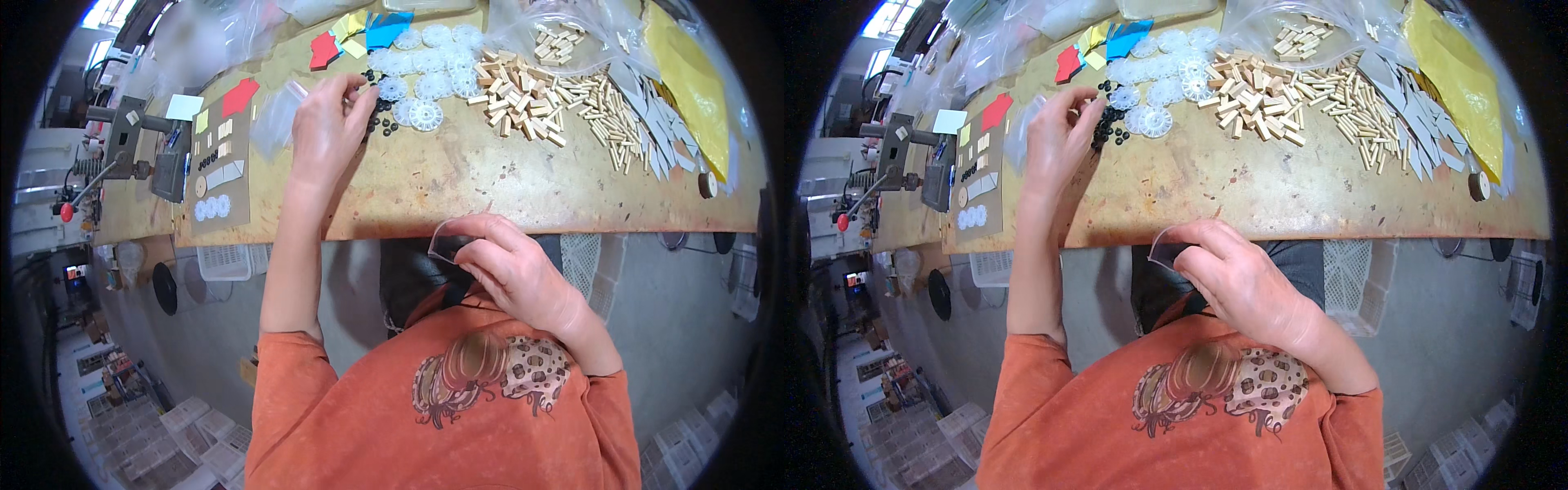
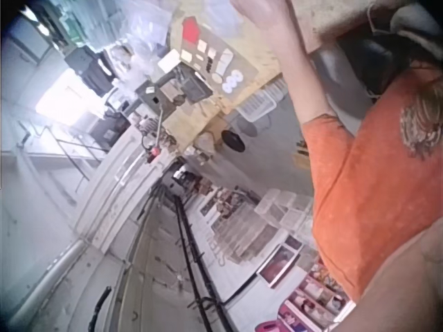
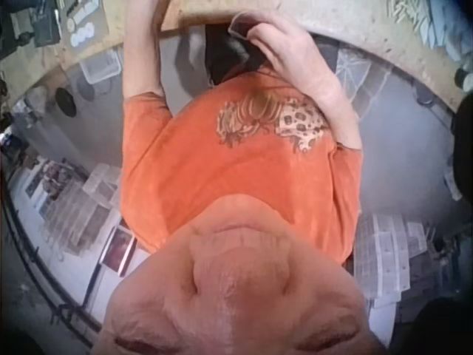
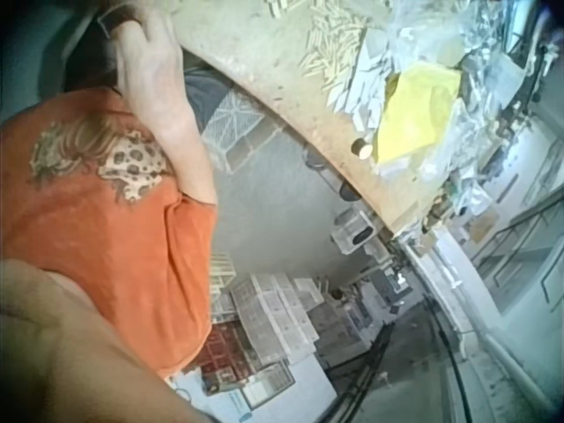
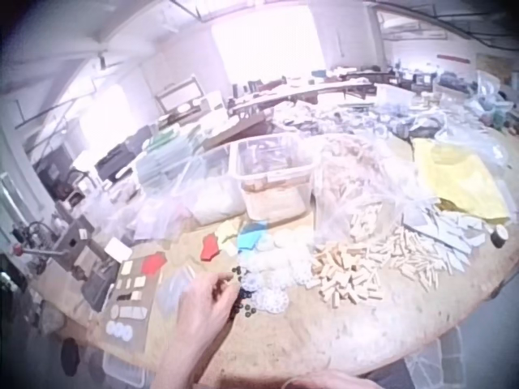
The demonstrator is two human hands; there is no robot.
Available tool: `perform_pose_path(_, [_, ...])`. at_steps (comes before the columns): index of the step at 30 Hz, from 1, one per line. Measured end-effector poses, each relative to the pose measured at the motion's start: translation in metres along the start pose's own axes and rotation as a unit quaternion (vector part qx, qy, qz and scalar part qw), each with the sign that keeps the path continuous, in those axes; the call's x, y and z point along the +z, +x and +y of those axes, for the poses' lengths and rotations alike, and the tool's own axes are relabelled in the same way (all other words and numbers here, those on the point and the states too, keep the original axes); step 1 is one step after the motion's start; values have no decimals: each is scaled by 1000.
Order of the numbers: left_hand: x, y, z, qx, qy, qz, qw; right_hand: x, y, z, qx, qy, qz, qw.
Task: The person assembles small craft kits by placing colored foam pieces, black beads, wooden dowels, and white plastic pieces into small clear plastic bags. The person handles each item individually and seals the bags on a cluttered workbench.
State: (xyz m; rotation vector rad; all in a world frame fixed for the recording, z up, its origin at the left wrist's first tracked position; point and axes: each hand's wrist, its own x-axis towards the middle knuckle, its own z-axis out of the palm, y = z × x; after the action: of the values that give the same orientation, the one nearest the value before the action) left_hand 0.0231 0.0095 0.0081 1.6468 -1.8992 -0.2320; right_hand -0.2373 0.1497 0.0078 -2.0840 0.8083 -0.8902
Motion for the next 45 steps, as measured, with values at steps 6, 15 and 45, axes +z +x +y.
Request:
perform_pose_path(6, [24, 25, 2, -37, 87, -57, 994, -4, -9, 4, 18, 9, 21, 1000])
perform_pose_path(15, [29, 3, 26, -164, -374, -153, 900, -11, -20, 12, 45, 7, 21, 999])
perform_pose_path(45, [-19, -75, 85, -13, -380, -224, 897, -22, -9, 1, 30, -10, 47, 998])
